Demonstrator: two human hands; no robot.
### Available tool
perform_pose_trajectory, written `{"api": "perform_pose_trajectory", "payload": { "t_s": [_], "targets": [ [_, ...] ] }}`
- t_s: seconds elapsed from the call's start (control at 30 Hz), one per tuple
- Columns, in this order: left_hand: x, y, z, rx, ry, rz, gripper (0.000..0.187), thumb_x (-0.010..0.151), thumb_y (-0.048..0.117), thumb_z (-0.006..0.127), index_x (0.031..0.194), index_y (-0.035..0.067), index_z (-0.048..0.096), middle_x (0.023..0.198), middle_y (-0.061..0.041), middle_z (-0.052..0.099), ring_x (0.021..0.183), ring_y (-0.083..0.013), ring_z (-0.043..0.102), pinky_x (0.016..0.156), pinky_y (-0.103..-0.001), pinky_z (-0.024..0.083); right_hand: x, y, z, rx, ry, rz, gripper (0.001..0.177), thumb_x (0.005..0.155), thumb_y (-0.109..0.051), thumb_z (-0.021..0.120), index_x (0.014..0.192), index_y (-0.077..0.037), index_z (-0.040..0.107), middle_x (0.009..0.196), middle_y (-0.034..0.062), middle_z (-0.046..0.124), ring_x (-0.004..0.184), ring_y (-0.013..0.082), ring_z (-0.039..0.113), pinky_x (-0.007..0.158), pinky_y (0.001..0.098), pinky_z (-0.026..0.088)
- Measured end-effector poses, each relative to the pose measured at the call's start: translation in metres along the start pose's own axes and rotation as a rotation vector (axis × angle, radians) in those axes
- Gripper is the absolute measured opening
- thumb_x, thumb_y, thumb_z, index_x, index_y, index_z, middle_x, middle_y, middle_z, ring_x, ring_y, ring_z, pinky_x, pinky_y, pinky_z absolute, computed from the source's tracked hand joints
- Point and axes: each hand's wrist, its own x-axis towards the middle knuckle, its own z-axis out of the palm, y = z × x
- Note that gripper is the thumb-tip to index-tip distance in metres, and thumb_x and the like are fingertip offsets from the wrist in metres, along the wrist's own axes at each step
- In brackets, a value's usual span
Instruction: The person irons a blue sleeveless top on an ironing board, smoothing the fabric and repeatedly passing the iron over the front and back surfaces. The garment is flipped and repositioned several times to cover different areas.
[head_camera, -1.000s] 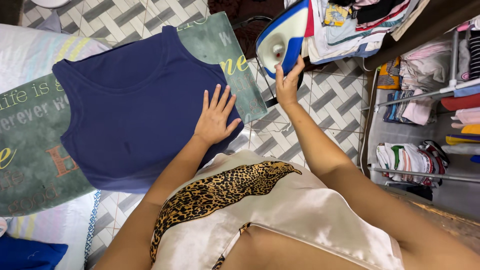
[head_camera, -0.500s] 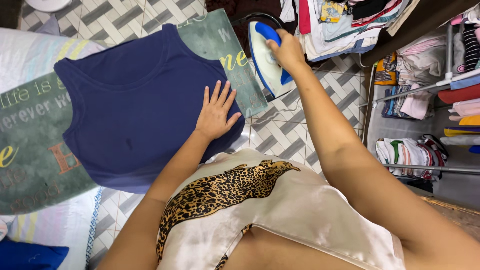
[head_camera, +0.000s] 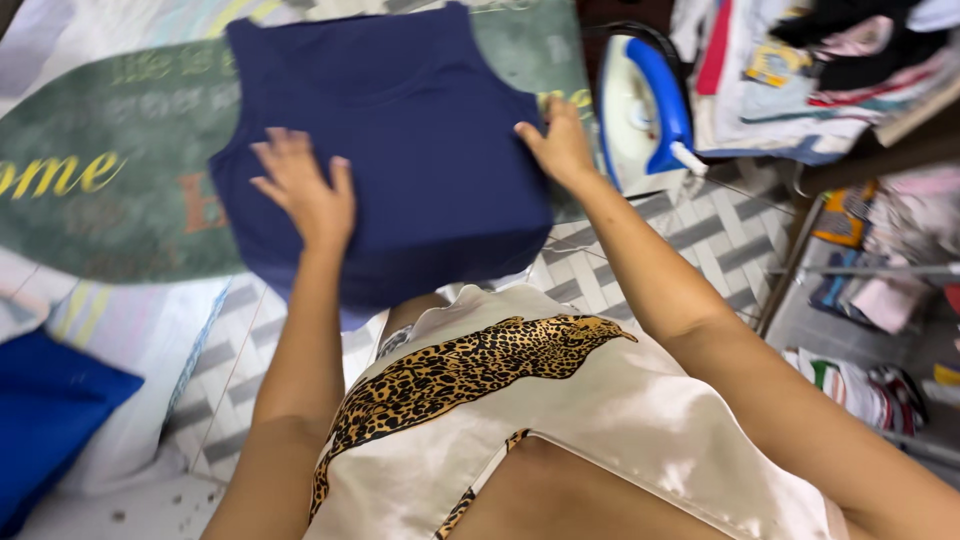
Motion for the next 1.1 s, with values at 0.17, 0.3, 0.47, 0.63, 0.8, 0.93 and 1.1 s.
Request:
{"api": "perform_pose_trajectory", "payload": {
  "t_s": [0.17, 0.3, 0.47, 0.63, 0.8, 0.93, 1.1],
  "targets": [
    [0.015, -0.064, -0.034, 0.056, 0.119, -0.369, 0.087, 0.094, 0.042, 0.078, 0.153, -0.006, 0.036, 0.158, -0.031, 0.026, 0.145, -0.0479, 0.025, 0.114, -0.062, 0.021, 0.024, -0.01, 0.035, -0.008, -0.115, 0.186, 0.057, 0.085, -0.032, 0.084, 0.125, 0.003, 0.063, 0.112, 0.0227, 0.071, 0.103, 0.0347, 0.068, 0.091, 0.0416, 0.053],
    [0.038, -0.08, -0.043, -0.016, -0.08, -0.556, 0.067, 0.084, 0.039, 0.084, 0.134, 0.002, 0.059, 0.127, -0.021, 0.063, 0.119, -0.0389, 0.057, 0.101, -0.05, 0.045, 0.041, -0.016, 0.048, 0.25, -0.12, 0.308, 0.044, 0.093, -0.029, 0.074, 0.125, 0.0, 0.064, 0.112, 0.0165, 0.072, 0.103, 0.0268, 0.07, 0.092, 0.0366, 0.054],
    [0.077, -0.107, -0.038, -0.962, -0.133, -0.598, 0.037, 0.092, 0.023, 0.08, 0.119, 0.0, 0.071, 0.106, -0.008, 0.077, 0.092, -0.0173, 0.073, 0.085, -0.031, 0.06, 0.073, -0.011, 0.043, 1.021, -0.19, 0.487, 0.029, 0.099, -0.02, 0.069, 0.123, -0.008, 0.06, 0.119, 0.0095, 0.072, 0.106, 0.0207, 0.071, 0.095, 0.0354, 0.058],
    [0.127, -0.124, -0.017, -1.25, -0.137, -0.517, 0.029, 0.097, 0.017, 0.074, 0.121, 0.002, 0.069, 0.111, -0.007, 0.076, 0.095, -0.0126, 0.072, 0.087, -0.029, 0.06, 0.12, -0.006, 0.044, 1.338, -0.223, 0.54, 0.014, 0.102, -0.014, 0.066, 0.113, -0.006, 0.066, 0.108, 0.0098, 0.072, 0.099, 0.0229, 0.071, 0.093, 0.041, 0.062],
    [0.2, -0.138, 0.013, -0.969, -0.081, -0.462, 0.024, 0.093, 0.018, 0.08, 0.108, 0.001, 0.07, 0.097, -0.006, 0.076, 0.084, -0.0129, 0.07, 0.076, -0.03, 0.059, 0.191, -0.011, 0.046, 1.015, -0.167, 0.564, 0.015, 0.099, -0.011, 0.069, 0.114, -0.007, 0.067, 0.104, 0.0072, 0.074, 0.094, 0.0202, 0.072, 0.084, 0.0381, 0.063],
    [0.26, -0.151, 0.046, -0.9, -0.031, -0.393, 0.026, 0.089, 0.016, 0.086, 0.102, 0.001, 0.068, 0.091, -0.008, 0.075, 0.077, -0.0148, 0.069, 0.071, -0.031, 0.06, 0.241, -0.015, 0.041, 0.91, -0.057, 0.541, 0.028, 0.091, 0.0, 0.074, 0.116, -0.009, 0.065, 0.1, 0.0065, 0.073, 0.09, 0.0181, 0.072, 0.079, 0.0372, 0.064],
    [0.284, -0.192, 0.072, -0.806, 0.078, -0.443, 0.067, 0.073, 0.011, 0.096, 0.125, 0.012, 0.053, 0.108, -0.013, 0.068, 0.084, -0.0189, 0.069, 0.065, -0.031, 0.06, 0.25, 0.014, 0.048, 0.455, 0.03, 0.477, 0.047, 0.08, -0.007, 0.082, 0.119, -0.012, 0.057, 0.098, 0.003, 0.069, 0.084, 0.0182, 0.069, 0.07, 0.0373, 0.06]
  ]
}}
